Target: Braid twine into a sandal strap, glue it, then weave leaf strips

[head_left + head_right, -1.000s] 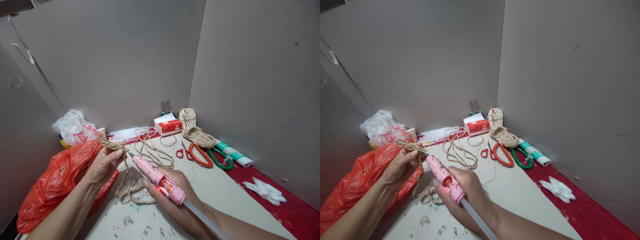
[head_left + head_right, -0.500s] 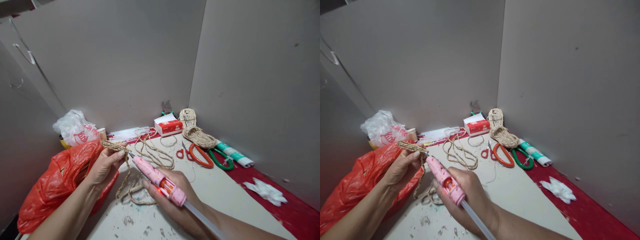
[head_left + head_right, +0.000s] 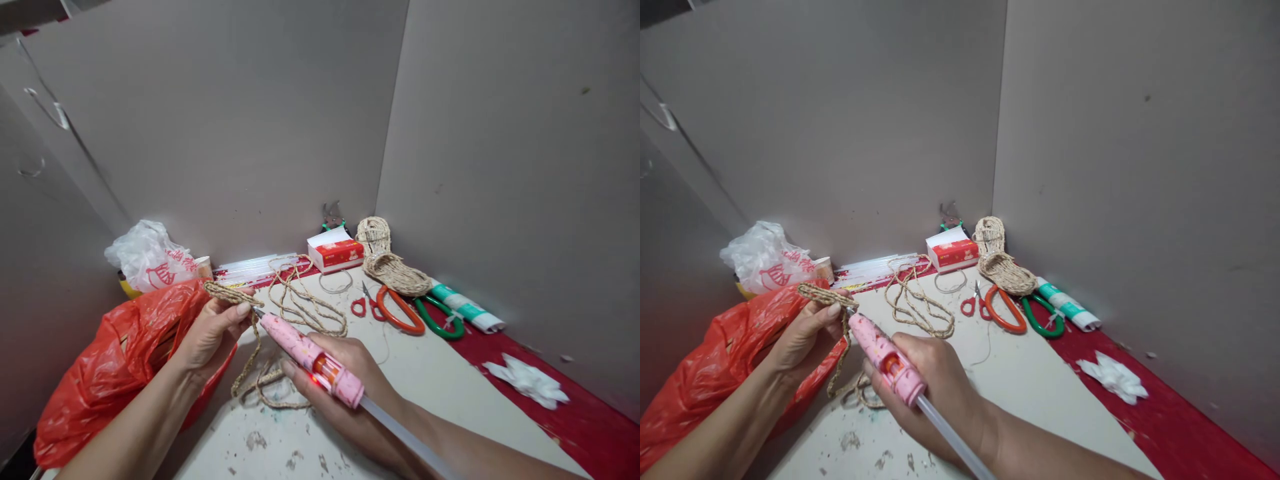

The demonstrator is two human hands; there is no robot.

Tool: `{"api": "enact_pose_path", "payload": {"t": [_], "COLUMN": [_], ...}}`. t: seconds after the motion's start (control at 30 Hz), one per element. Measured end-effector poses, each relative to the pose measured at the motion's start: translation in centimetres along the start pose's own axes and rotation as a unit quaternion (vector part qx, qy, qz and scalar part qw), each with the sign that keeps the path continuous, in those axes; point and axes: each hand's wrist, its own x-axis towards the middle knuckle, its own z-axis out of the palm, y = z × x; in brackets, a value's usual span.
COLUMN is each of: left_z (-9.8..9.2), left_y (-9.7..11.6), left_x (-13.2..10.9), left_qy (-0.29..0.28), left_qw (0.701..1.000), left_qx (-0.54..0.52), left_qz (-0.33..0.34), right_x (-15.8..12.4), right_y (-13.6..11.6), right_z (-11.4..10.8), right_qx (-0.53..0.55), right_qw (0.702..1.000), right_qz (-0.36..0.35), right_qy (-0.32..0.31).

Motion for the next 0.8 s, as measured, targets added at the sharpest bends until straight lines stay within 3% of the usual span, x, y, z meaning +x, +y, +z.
{"api": "enact_pose_path", "payload": {"t": [0.13,0.2,0.4,0.5,0.63,0.73,0.8], "left_z": [-0.3,-0.4,-0.1,0.3,0.6,0.6,0.6], "left_y": [1.3,2.0,3.3,3.4,3.1,2.8,2.4], "left_x": [-0.2,-0.4,-1.1,-1.3,-1.5,-1.7,-1.8], "left_qy": [-0.006,-0.007,0.042,0.055,0.043,0.025,0.017], "left_qw": [1.000,0.999,0.989,0.980,0.978,0.975,0.972], "left_qx": [-0.012,-0.013,0.072,0.114,0.153,0.178,0.194], "left_qz": [0.014,0.030,0.125,0.154,0.138,0.130,0.130], "right_x": [0.6,1.3,3.7,4.3,4.6,4.6,4.4], "right_y": [-0.1,0.1,2.7,4.5,5.7,4.5,2.8], "right_z": [-1.1,-2.0,-4.2,-4.9,-6.4,-7.4,-7.3], "right_qx": [-0.050,-0.126,-0.424,-0.461,-0.476,-0.494,-0.468], "right_qw": [0.998,0.992,0.900,0.873,0.858,0.847,0.869], "right_qz": [-0.025,-0.023,0.084,0.132,0.148,0.139,0.124], "right_qy": [-0.006,-0.010,-0.056,-0.089,-0.123,-0.138,-0.098]}}
